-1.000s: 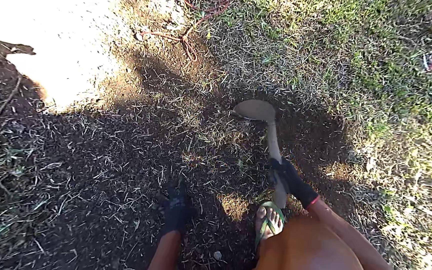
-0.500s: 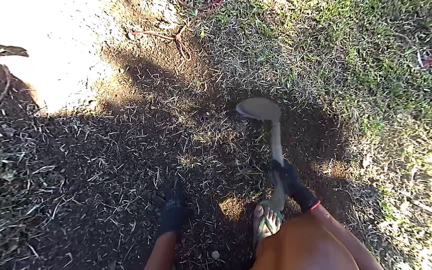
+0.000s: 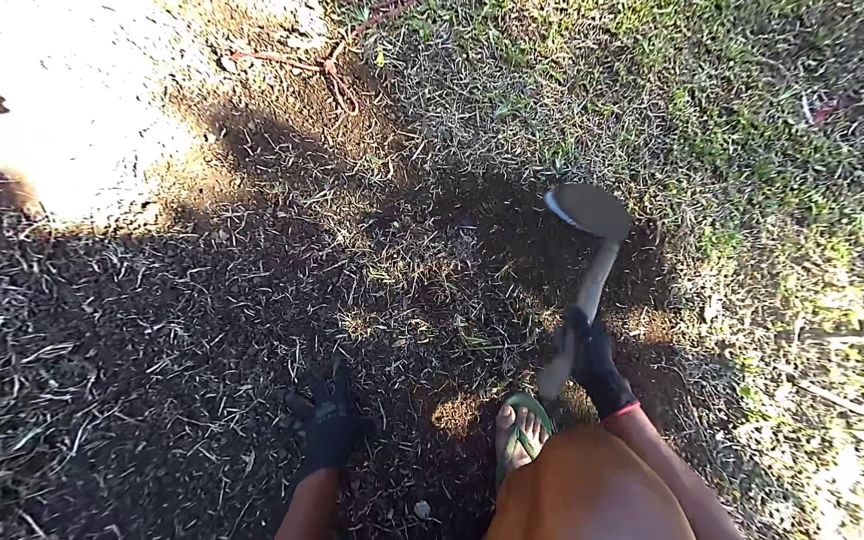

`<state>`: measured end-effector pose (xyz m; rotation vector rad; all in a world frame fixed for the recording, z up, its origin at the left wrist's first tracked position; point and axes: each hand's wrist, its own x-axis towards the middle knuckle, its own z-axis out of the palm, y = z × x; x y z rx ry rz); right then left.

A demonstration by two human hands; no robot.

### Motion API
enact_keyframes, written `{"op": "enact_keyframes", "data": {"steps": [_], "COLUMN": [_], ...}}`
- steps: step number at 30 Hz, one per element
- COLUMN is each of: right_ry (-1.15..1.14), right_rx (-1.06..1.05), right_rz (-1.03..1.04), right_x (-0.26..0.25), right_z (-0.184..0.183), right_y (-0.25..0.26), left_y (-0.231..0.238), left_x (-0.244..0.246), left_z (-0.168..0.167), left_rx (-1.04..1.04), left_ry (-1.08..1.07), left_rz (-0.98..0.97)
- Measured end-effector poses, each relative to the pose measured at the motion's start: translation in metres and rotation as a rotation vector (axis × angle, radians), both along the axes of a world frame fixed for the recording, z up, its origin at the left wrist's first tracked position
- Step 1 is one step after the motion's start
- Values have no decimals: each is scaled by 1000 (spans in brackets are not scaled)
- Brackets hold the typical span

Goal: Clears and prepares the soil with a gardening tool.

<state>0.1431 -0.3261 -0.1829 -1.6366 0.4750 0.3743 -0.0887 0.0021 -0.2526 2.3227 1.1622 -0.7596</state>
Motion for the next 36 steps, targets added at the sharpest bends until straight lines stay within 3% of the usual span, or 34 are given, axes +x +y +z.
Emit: {"op": "enact_keyframes", "data": {"steps": [3,7,10,14,16,17,19,21,23,25,29,33,36], "right_ry": [-16,163,118,80,69,196,325,334,288,125,12,225,335], "right_rx": [55,-97,12,110,92,-1,-98,-141,-119,-5,109,17,27], "right_rz": [-79,333,163,-104,74,227,443,519,476,313,91,584,563], "right_x": [19,-1,-9,-18,-50,-63,-84,-92,-88,-66,-31,-63,-78], "right_z": [-22,-43,-23,4,9,16,-11,-20,-7,-19,-26,-39,-11], "right_y": [29,17,5,32,40,41,24,13,14,17,62,54,43], "left_y": [1,4,2,2,2,2,2,2,1,0,1,2,0], "left_x": [-1,-3,-6,-4,-7,-6,-3,-2,-2,-1,-1,-1,-1], "left_z": [-7,-11,-12,-4,-12,-13,-11,-7,-4,-3,-5,-8,-7], "left_rx": [-4,17,-1,-32,-8,-1,12,1,-3,5,-2,7,10], "left_ry": [-5,-6,-24,-27,-53,-54,-27,-22,-8,-11,-21,-11,12], "left_rz": [8,-5,9,8,5,-3,-16,0,-4,-9,-5,-7,-7]}}
